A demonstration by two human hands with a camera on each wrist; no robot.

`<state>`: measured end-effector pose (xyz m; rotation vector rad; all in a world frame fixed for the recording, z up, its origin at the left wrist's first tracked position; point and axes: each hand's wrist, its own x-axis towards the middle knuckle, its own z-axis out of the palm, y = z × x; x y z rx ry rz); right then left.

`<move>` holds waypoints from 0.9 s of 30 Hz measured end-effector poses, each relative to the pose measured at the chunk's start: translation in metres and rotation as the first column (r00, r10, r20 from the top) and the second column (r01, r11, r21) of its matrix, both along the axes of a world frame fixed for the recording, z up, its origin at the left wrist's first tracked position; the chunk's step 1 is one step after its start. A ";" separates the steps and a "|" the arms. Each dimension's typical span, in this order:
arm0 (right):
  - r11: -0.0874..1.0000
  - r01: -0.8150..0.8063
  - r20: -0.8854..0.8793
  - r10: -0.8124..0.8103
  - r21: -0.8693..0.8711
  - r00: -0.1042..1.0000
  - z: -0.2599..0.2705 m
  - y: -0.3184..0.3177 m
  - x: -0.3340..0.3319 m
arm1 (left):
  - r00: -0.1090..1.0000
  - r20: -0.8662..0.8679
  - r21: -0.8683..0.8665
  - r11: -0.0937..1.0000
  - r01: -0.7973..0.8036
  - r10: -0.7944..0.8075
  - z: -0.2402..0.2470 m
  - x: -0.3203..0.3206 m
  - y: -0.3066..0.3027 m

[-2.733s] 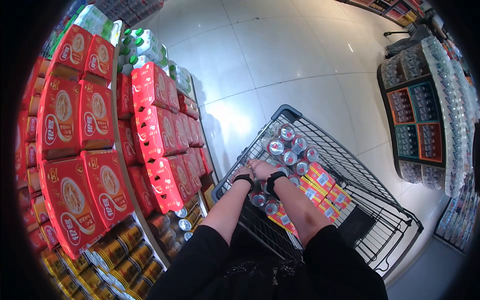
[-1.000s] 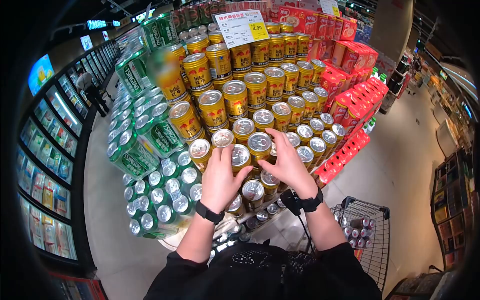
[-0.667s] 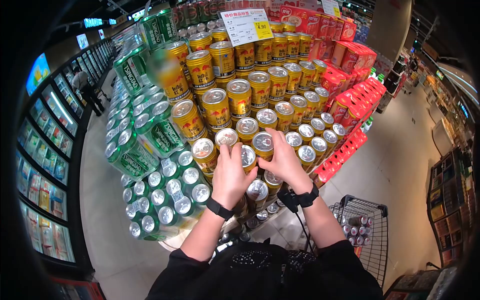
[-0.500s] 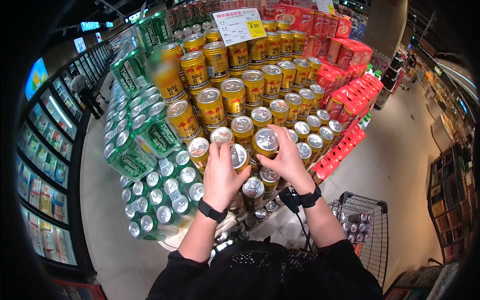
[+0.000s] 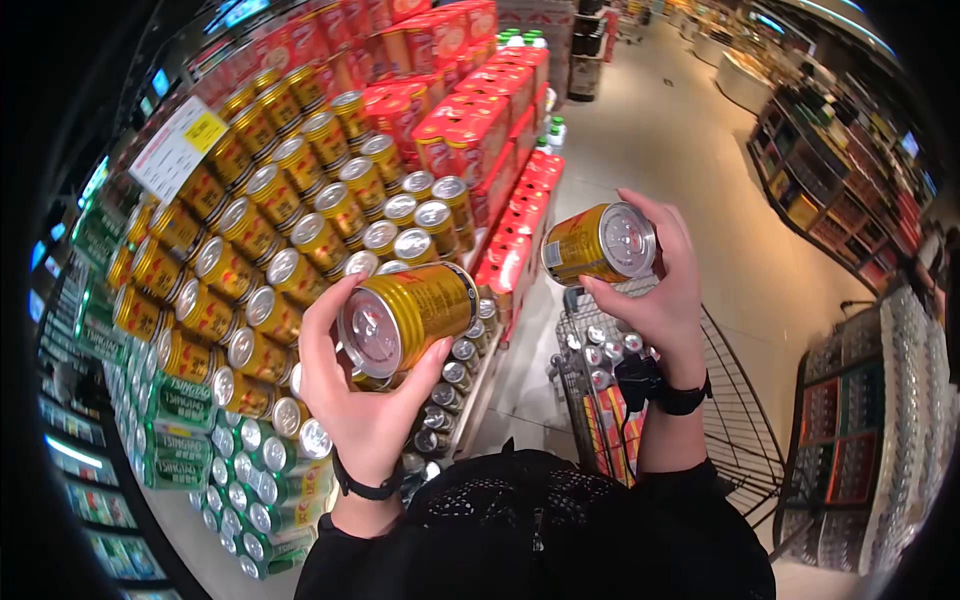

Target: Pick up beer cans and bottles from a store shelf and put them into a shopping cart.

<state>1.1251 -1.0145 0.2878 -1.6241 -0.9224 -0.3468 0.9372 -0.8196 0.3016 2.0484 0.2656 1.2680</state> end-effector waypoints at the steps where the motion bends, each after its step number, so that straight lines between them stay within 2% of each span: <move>1: 0.997 0.074 0.000 -0.074 -0.013 0.997 -0.005 -0.023 0.004 | 0.998 -0.028 0.070 0.996 0.049 -0.047 -0.005 0.017 -0.007; 4: 0.945 0.324 -0.019 -0.325 -0.035 0.946 -0.038 -0.102 0.016 | 0.951 -0.112 0.069 0.953 0.296 -0.287 -0.033 0.087 -0.049; 5: 0.932 0.360 -0.048 -0.362 -0.037 0.931 -0.043 -0.116 0.015 | 0.935 -0.135 0.075 0.937 0.340 -0.328 -0.042 0.103 -0.060; 7: 0.906 0.422 -0.109 -0.423 -0.036 0.899 -0.059 -0.141 0.015 | 0.915 -0.218 0.192 0.905 0.380 -0.339 -0.058 0.132 -0.083; 8: 0.893 0.443 -0.123 -0.450 -0.082 0.885 -0.078 -0.156 0.022 | 0.869 -0.266 0.087 0.887 0.453 -0.417 -0.071 0.146 -0.093; 9: 0.885 0.456 -0.143 -0.466 -0.099 0.873 -0.093 -0.166 0.029 | 0.842 -0.306 0.058 0.874 0.482 -0.444 -0.087 0.161 -0.100; 12: 0.848 0.485 -0.250 -0.528 -0.215 0.812 -0.139 -0.186 0.038 | 0.783 -0.414 0.074 0.840 0.538 -0.465 -0.141 0.206 -0.112; 15: 0.852 0.448 -0.275 -0.515 -0.271 0.812 -0.198 -0.194 0.051 | 0.740 -0.497 0.105 0.815 0.570 -0.454 -0.198 0.248 -0.112; 16: 0.823 0.462 -0.235 -0.546 -0.331 0.804 -0.218 -0.193 0.056 | 0.711 -0.532 0.094 0.803 0.589 -0.459 -0.212 0.259 -0.111; 18: 0.841 0.424 -0.345 -0.528 -0.335 0.776 -0.251 -0.189 0.062 | 0.678 -0.556 0.094 0.774 0.626 -0.481 -0.255 0.287 -0.104; 20: 0.872 0.379 -0.410 -0.482 -0.310 0.774 -0.285 -0.181 0.070 | 0.590 -0.666 0.031 0.773 0.634 -0.457 -0.277 0.306 -0.106; 23: 0.837 0.372 -0.331 -0.511 -0.401 0.793 -0.322 -0.158 0.093 | 0.458 -0.816 0.024 0.770 0.637 -0.353 -0.306 0.330 -0.107; 26: 0.834 0.311 -0.388 -0.501 -0.456 0.774 -0.353 -0.135 0.124 | 0.327 -0.858 -0.078 0.731 0.678 -0.395 -0.339 0.348 -0.100; 27: 0.835 0.284 -0.414 -0.494 -0.471 0.765 -0.363 -0.126 0.133 | 0.325 -0.863 -0.060 0.716 0.696 -0.387 -0.347 0.350 -0.097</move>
